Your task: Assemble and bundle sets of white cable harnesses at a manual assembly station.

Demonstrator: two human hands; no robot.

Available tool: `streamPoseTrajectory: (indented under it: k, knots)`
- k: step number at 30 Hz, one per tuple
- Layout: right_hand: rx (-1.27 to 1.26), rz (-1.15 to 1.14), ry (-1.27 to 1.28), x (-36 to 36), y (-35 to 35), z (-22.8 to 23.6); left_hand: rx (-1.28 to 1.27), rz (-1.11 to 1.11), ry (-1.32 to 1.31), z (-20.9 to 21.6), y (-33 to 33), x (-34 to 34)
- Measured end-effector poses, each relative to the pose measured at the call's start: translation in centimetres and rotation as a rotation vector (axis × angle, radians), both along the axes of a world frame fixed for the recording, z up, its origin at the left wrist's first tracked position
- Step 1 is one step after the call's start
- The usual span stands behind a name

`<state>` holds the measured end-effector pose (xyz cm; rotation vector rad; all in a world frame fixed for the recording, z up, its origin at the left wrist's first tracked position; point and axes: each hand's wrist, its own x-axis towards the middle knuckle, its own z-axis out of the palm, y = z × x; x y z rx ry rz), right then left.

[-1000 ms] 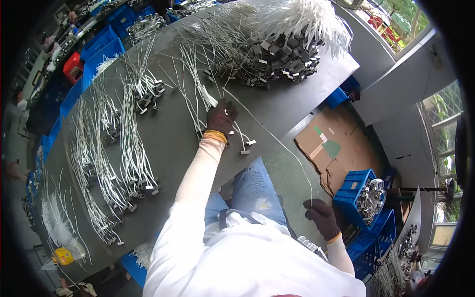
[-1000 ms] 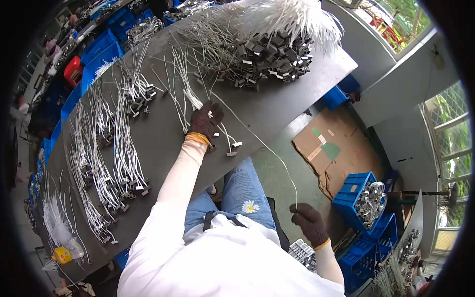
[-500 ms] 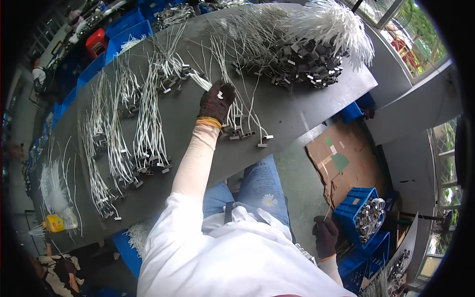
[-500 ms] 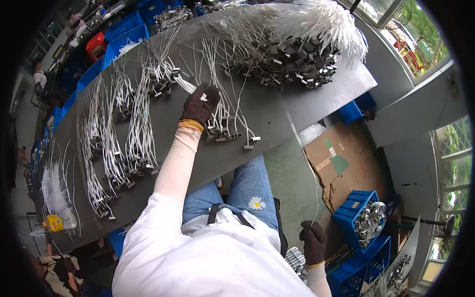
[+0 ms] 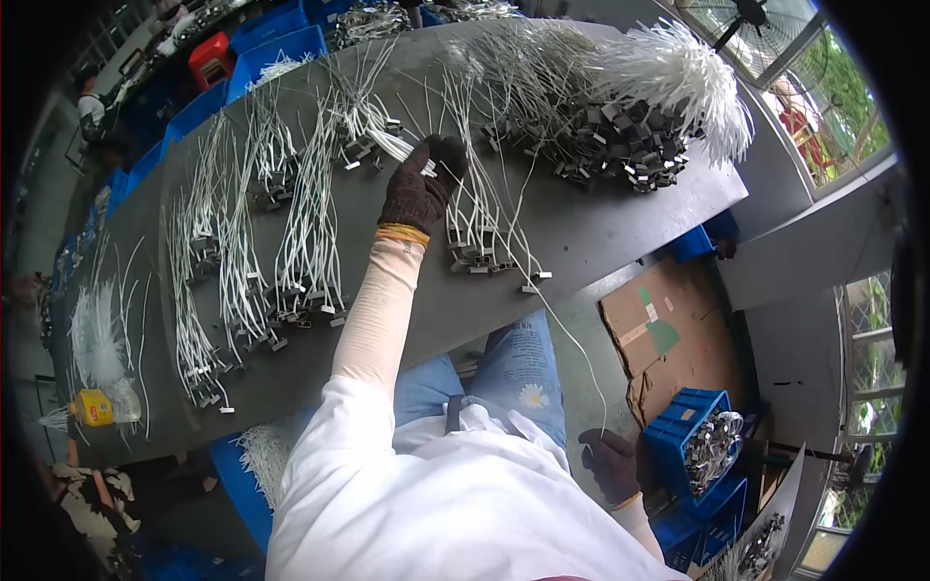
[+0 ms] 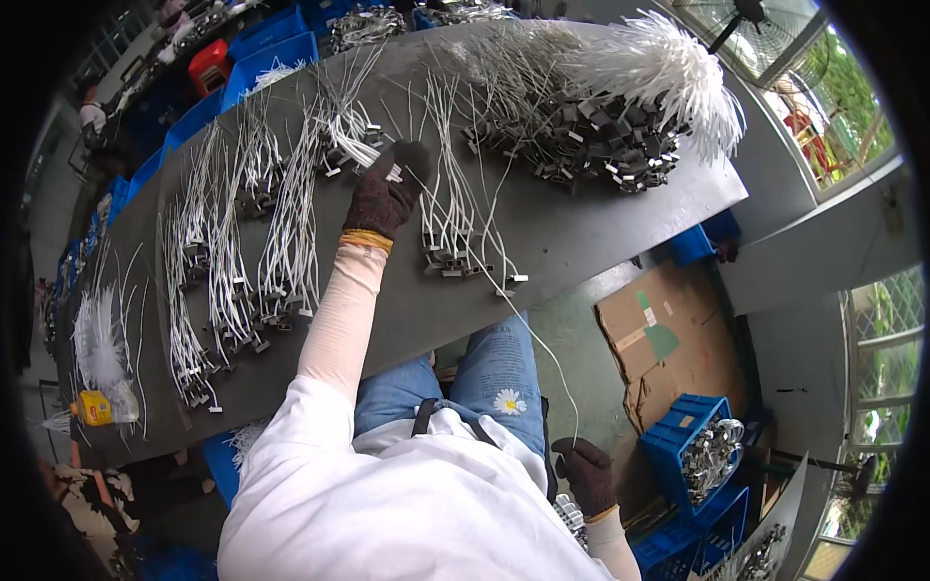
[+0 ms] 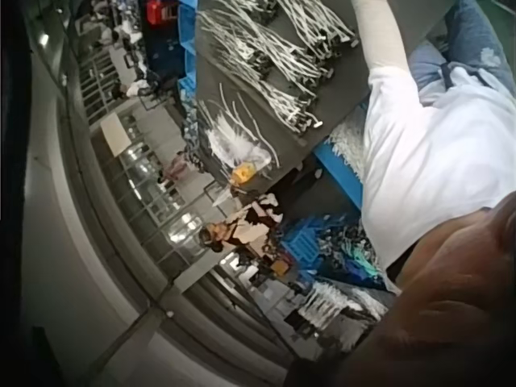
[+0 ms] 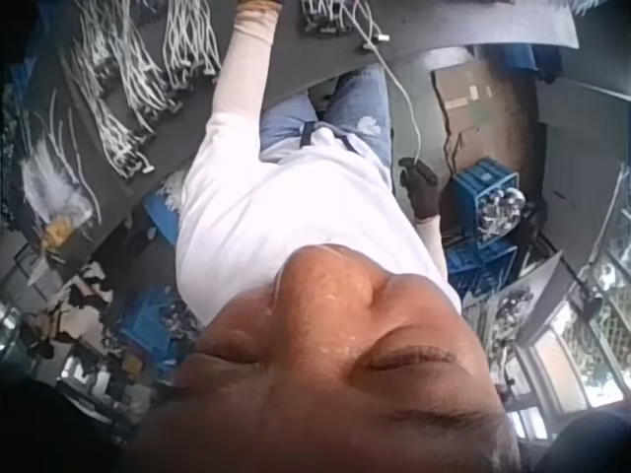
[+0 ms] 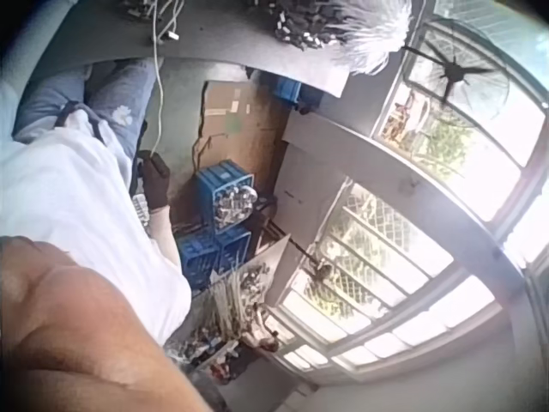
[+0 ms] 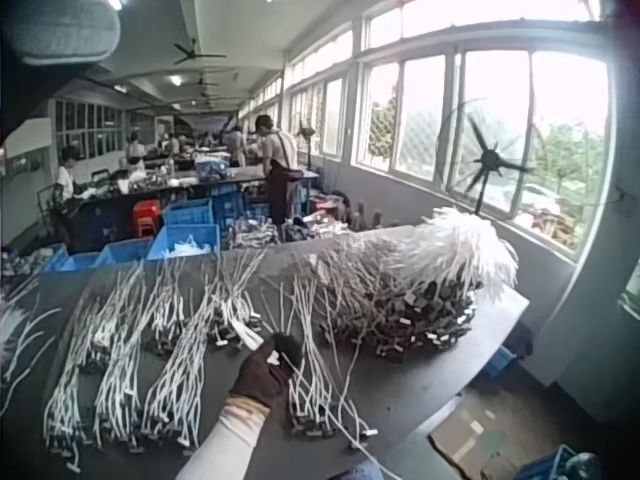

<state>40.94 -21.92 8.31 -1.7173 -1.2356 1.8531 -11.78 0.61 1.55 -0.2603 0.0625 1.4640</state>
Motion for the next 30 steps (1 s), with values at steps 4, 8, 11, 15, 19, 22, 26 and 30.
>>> streamPoseTrajectory:
  k: [4,8,11,15,19,22,26,30]
  knots:
    - [-0.022,-0.055,0.043,-0.1,0.1,0.2,-0.007,0.179,0.255,0.2,0.0,1.2]
    - [0.157,0.067,0.056,0.3,0.3,-0.2,0.08,0.267,0.288,0.6,0.2,2.3]
    - [0.121,0.034,0.08,0.6,0.2,0.0,0.076,0.309,0.35,2.1,-0.1,3.0]
    - [0.118,0.014,0.068,0.4,0.0,0.2,0.037,0.185,0.276,1.9,-0.7,2.5]
    - [0.087,0.06,0.053,1.3,0.1,-0.4,0.115,0.263,0.433,1.6,-1.3,3.9]
    - [0.718,0.546,-0.144,1.6,0.9,-1.7,0.108,0.17,0.576,2.2,-2.0,5.6]
    - [0.819,0.64,-0.044,-3.8,4.7,-1.3,0.123,-0.115,0.59,3.7,-4.4,10.6]
    - [0.862,0.68,0.066,-12.8,9.7,-1.7,0.227,-0.373,0.624,3.1,-8.4,15.9]
